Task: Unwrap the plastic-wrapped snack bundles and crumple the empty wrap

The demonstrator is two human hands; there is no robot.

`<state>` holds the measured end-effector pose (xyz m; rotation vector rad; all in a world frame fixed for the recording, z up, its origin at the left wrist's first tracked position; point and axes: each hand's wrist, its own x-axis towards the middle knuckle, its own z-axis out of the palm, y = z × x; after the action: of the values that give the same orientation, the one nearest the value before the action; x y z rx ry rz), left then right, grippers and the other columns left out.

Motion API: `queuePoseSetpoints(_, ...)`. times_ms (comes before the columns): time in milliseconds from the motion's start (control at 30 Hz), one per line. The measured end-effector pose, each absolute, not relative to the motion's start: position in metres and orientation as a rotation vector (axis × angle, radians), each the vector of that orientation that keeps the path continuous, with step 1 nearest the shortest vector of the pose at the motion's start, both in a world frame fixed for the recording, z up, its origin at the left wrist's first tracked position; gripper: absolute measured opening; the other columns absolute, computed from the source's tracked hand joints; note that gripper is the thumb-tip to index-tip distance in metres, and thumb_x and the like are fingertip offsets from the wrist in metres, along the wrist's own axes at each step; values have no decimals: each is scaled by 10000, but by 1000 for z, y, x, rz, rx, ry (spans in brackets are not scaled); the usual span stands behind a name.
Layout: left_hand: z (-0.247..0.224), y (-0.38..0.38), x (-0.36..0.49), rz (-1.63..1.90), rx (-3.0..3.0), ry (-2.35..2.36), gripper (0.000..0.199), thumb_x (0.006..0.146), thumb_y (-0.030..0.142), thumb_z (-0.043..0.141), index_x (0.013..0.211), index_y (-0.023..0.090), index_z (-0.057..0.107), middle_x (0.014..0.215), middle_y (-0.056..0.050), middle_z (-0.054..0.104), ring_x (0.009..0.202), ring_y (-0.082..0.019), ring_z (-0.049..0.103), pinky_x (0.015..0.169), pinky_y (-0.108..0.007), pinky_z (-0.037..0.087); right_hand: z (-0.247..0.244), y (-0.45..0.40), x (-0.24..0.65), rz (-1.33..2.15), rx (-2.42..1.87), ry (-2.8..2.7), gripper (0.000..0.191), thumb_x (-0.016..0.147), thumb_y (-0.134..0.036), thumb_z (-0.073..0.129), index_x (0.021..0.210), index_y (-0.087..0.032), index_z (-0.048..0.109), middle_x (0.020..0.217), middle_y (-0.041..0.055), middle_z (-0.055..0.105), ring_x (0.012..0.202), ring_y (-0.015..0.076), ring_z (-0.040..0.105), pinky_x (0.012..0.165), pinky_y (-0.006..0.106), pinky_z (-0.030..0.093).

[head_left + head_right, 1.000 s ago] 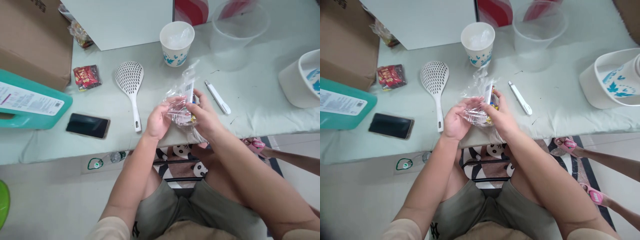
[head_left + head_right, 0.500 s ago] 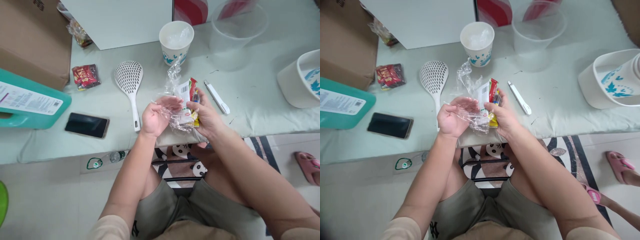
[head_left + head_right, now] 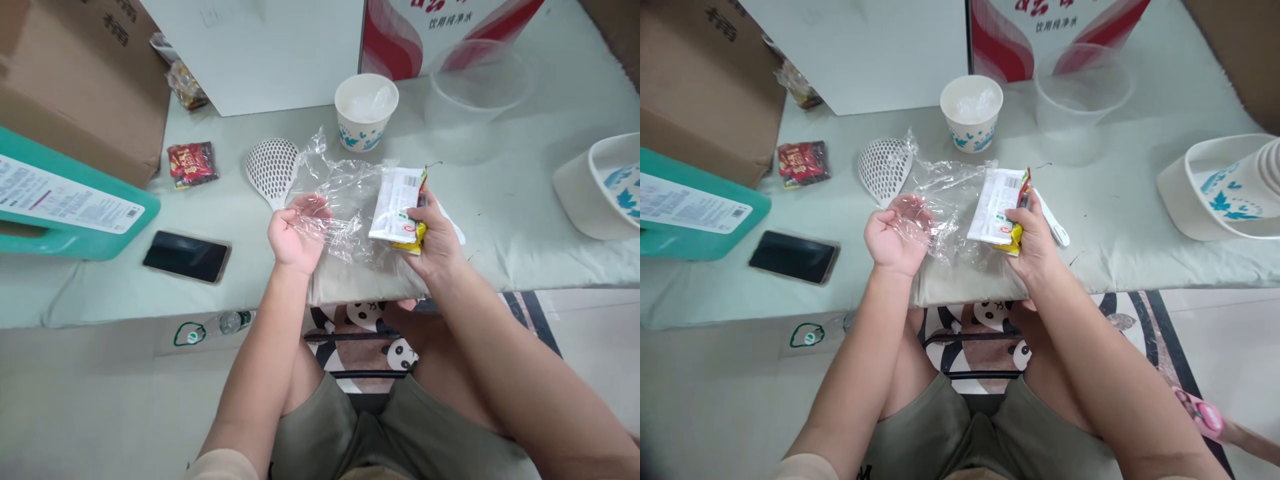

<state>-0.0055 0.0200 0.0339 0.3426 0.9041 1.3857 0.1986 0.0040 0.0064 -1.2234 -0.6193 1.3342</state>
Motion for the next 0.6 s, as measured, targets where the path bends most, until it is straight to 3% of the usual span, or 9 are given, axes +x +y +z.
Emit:
queuePoseSetpoints(233, 40, 24, -12, 1360, 190, 919, 282, 739, 232, 452, 757, 146, 721, 726, -72, 702, 611, -147, 641, 625, -262, 521, 15, 1, 223, 1130, -1167, -666, 429, 701, -243, 654, 1105, -340, 545, 1218, -32, 690, 1108, 221, 718, 850, 426, 663)
queuePoseSetpoints(433, 39, 27, -19, 1361, 247, 890, 263, 727, 235, 470, 730, 150, 719, 702, -76, 709, 605, -153, 657, 632, -263, 532, 27, 0, 213, 1077, -1229, -575, 537, 646, -232, 667, 1152, -373, 555, 1353, -34, 644, 1247, 255, 650, 923, 511, 641)
queuePoseSetpoints(600, 42, 26, -19, 1362, 275, 917, 273, 717, 248, 475, 716, 142, 727, 675, -73, 684, 591, -153, 642, 627, -273, 538, 63, 29, 222, 987, -1299, -599, 626, 592, -108, 633, 1166, -344, 550, 1325, 9, 674, 1176, 246, 686, 816, 378, 629)
